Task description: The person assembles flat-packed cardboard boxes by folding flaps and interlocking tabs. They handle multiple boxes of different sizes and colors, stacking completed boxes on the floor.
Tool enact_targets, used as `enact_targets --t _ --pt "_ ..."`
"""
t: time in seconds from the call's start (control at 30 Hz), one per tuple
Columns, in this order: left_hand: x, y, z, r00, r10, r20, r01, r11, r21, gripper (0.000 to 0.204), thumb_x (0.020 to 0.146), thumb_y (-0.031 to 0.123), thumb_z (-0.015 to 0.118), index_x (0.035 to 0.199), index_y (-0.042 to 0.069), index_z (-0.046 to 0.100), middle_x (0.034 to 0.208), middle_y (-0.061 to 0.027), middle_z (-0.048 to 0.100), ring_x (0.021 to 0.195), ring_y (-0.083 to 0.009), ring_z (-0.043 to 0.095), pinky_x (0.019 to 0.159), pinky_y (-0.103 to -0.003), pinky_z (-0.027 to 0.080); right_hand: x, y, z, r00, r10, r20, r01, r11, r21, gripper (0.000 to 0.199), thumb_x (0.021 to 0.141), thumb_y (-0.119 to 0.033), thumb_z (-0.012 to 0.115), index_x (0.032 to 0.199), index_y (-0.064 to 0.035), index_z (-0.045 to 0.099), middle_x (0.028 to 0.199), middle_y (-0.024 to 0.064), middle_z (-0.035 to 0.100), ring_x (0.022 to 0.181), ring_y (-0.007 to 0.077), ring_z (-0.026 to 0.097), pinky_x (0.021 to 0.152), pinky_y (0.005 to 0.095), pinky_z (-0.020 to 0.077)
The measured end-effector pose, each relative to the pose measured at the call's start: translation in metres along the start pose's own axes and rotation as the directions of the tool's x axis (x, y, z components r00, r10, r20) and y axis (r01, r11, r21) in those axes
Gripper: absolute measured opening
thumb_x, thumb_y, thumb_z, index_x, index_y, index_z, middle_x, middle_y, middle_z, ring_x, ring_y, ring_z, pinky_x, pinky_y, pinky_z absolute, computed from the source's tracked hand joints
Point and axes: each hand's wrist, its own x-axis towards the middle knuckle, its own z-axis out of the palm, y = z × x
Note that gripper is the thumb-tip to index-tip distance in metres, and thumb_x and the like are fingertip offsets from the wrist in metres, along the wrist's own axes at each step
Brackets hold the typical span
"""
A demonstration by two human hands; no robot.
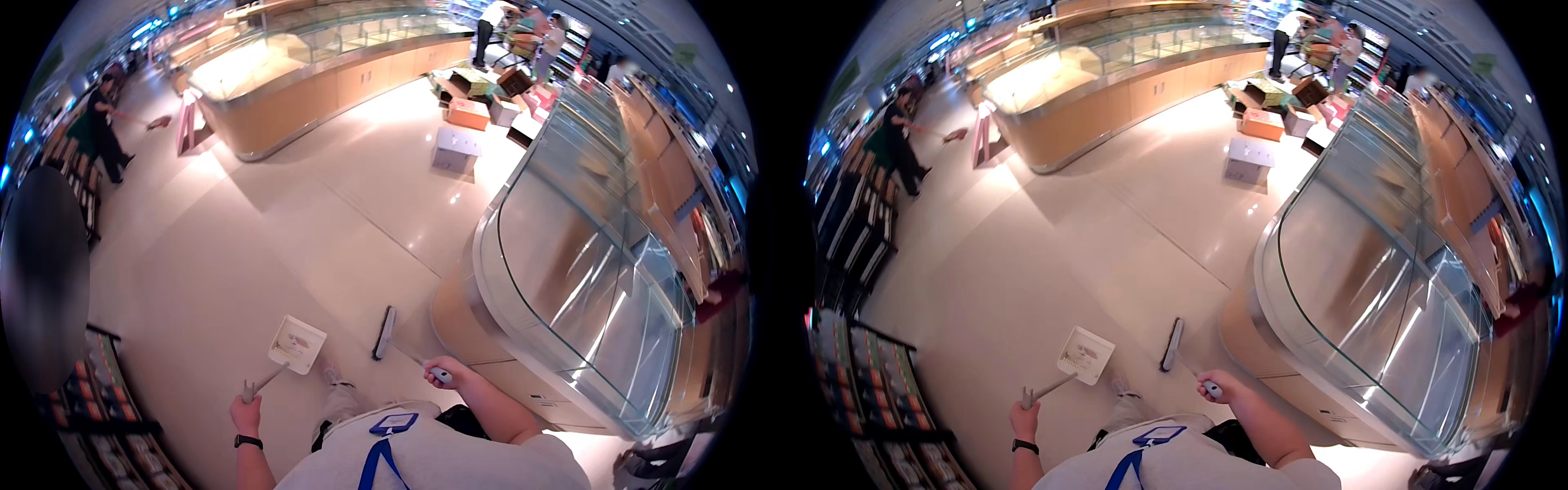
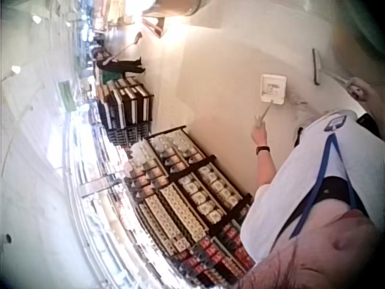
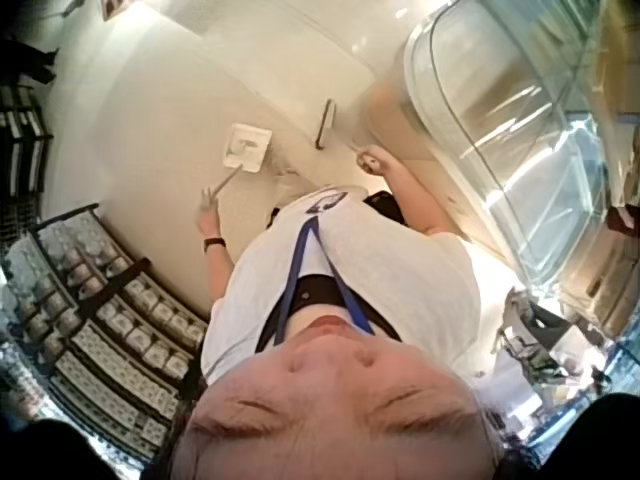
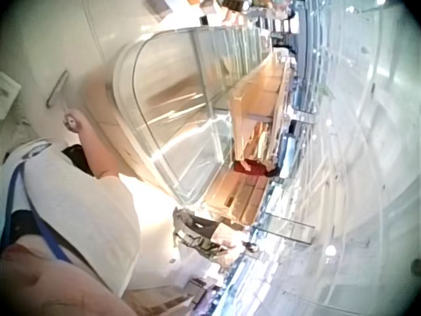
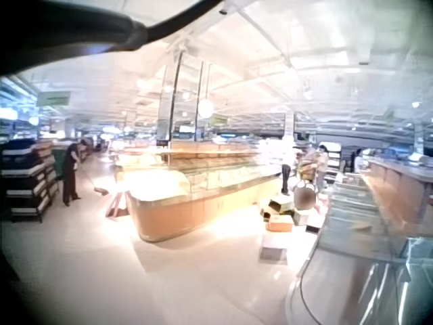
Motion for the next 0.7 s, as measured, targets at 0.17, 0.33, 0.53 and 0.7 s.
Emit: enact_targets --t 0.17,0.33,0.53,0.7 --pt "0.151 0.054 0.022 0.948 0.233 0.217 -0.241 0.971 0.011 0.032 0.066 0.027 0.072 0.071 -0.001 0.057 0.071 -0.02 0.059 0.067 -0.037 0.057 0.059 -0.042 0.045 0.007 -0.063 0.131 0.955 -0.27 -0.127 0.287 0.947 0.142 0.008 0.076 -0.013 0.054 0.08 -0.0141 0.047 0.068 0.0051 0.051 0.053 0.0121 0.051 0.042 0.0227 0.0378" --pt "0.248 0.169 0.031 0.694 0.448 0.564 -0.619 0.771 0.149 0.033 0.068 0.032 0.068 0.075 0.0 0.06 0.076 -0.0196 0.061 0.075 -0.0359 0.059 0.067 -0.044 0.047 0.023 -0.1 0.2 0.855 -0.451 -0.254 0.492 0.556 0.669 0.007 0.073 -0.016 0.052 0.074 -0.0145 0.045 0.065 0.0032 0.048 0.049 0.0127 0.048 0.042 0.0231 0.0357" --pt "0.292 0.314 0.132 0.233 0.573 0.786 -0.925 0.379 -0.002 0.03 0.07 0.034 0.064 0.079 0.005 0.062 0.081 -0.0171 0.062 0.079 -0.034 0.06 0.07 -0.043 0.048 -0.009 -0.125 0.208 0.752 -0.518 -0.408 0.563 0.181 0.807 0.012 0.07 -0.019 0.052 0.067 -0.0143 0.041 0.06 -0.0001 0.045 0.048 0.0098 0.046 0.041 0.0226 0.0353" --pt "0.26 0.426 0.211 -0.139 0.577 0.805 -0.981 0.032 -0.192 0.025 0.071 0.03 0.059 0.079 0.007 0.062 0.076 -0.0141 0.063 0.076 -0.0323 0.06 0.068 -0.043 0.048 -0.022 -0.122 0.144 0.708 -0.475 -0.523 0.599 0.012 0.801 0.015 0.07 -0.018 0.052 0.065 -0.0139 0.039 0.058 -0.0019 0.043 0.045 0.0082 0.045 0.039 0.0191 0.0344"
